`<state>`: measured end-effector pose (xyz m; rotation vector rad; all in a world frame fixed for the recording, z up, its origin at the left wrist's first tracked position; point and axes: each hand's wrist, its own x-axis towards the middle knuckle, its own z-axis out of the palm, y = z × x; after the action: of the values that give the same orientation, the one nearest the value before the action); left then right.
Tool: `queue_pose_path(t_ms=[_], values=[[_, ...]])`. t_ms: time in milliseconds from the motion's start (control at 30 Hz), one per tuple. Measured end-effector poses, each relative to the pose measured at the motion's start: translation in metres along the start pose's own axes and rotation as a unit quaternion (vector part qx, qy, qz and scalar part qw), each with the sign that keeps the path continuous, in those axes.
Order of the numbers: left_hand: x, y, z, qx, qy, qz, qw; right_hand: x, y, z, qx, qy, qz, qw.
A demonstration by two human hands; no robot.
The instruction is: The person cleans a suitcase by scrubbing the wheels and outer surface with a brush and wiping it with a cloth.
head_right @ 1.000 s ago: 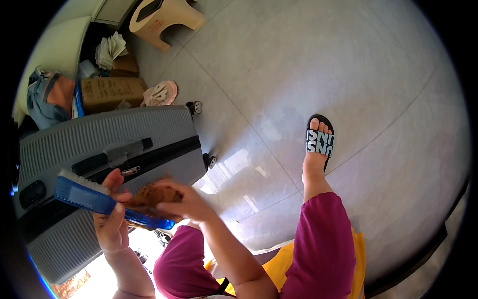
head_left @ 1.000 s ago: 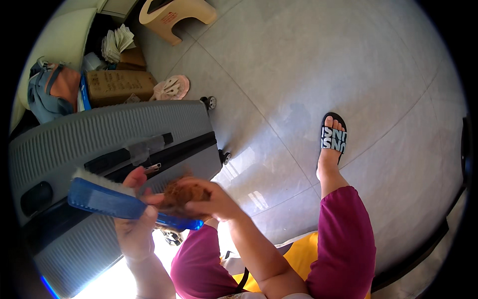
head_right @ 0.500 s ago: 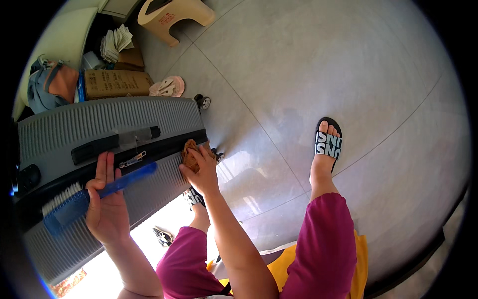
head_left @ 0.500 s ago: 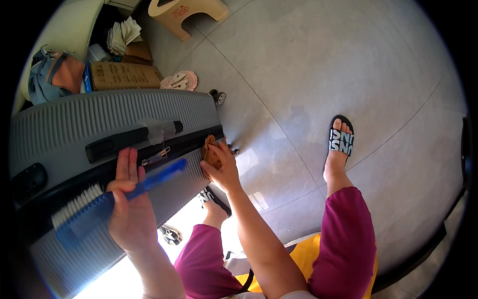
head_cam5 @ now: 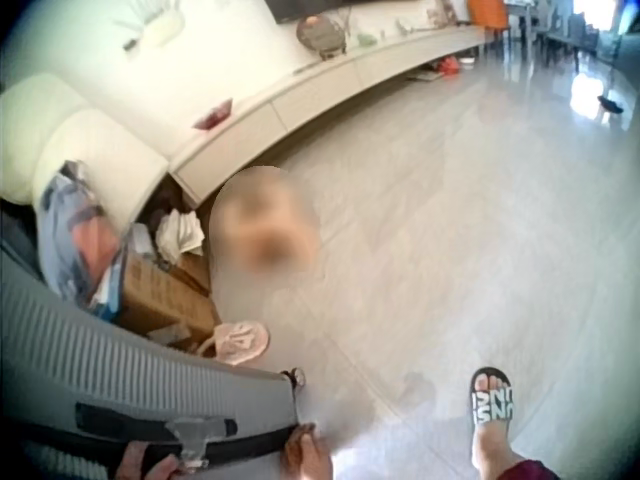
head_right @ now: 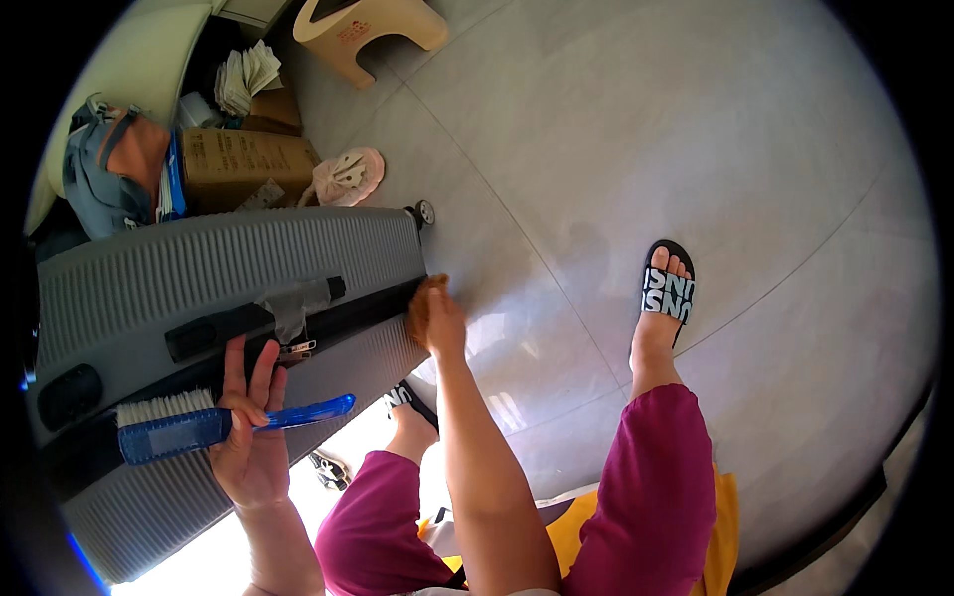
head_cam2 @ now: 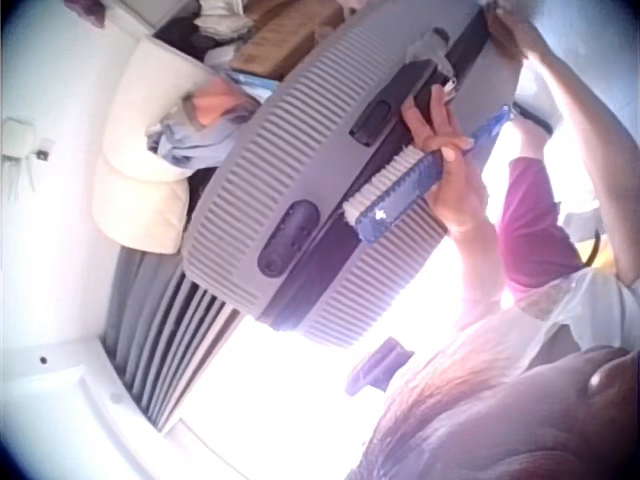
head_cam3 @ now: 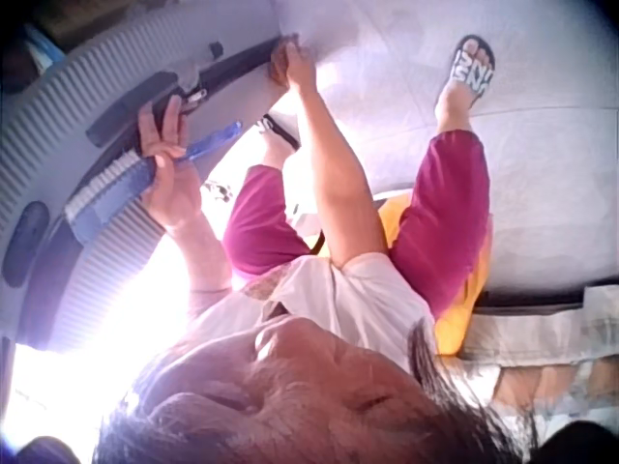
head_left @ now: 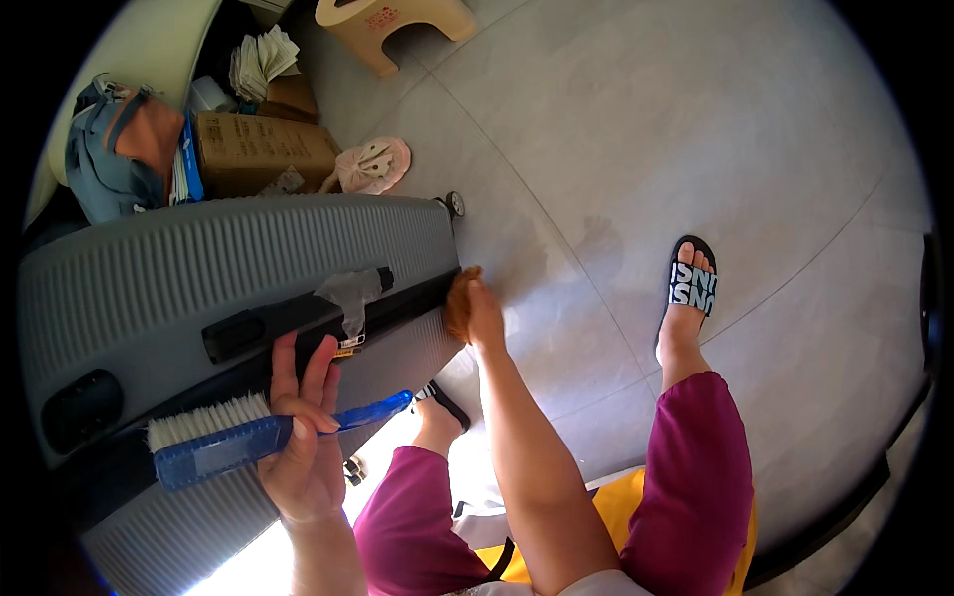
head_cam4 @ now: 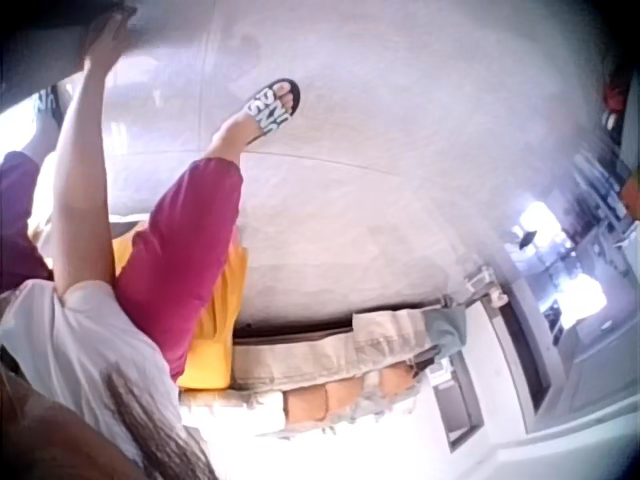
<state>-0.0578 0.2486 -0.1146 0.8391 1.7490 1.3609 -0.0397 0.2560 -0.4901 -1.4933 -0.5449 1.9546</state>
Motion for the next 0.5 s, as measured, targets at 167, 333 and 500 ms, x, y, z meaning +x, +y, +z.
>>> queue_pose_path(t_ms=[167, 333, 500], values=[[0.0, -0.004, -0.008, -0.021, 0.016, -0.012, 1.0, -0.046, 0.002, -0.016, -0.252, -0.096, 0.072, 0.96], [0.002, -0.01, -0.012, -0.008, -0.011, -0.002, 1.0, -0.084, 0.022, -0.04, -0.299, -0.122, 0.142, 0.936], [0.007, -0.006, -0.003, 0.01, 0.03, -0.003, 0.999, -0.069, -0.041, -0.034, -0.178, -0.069, 0.12, 0.974]])
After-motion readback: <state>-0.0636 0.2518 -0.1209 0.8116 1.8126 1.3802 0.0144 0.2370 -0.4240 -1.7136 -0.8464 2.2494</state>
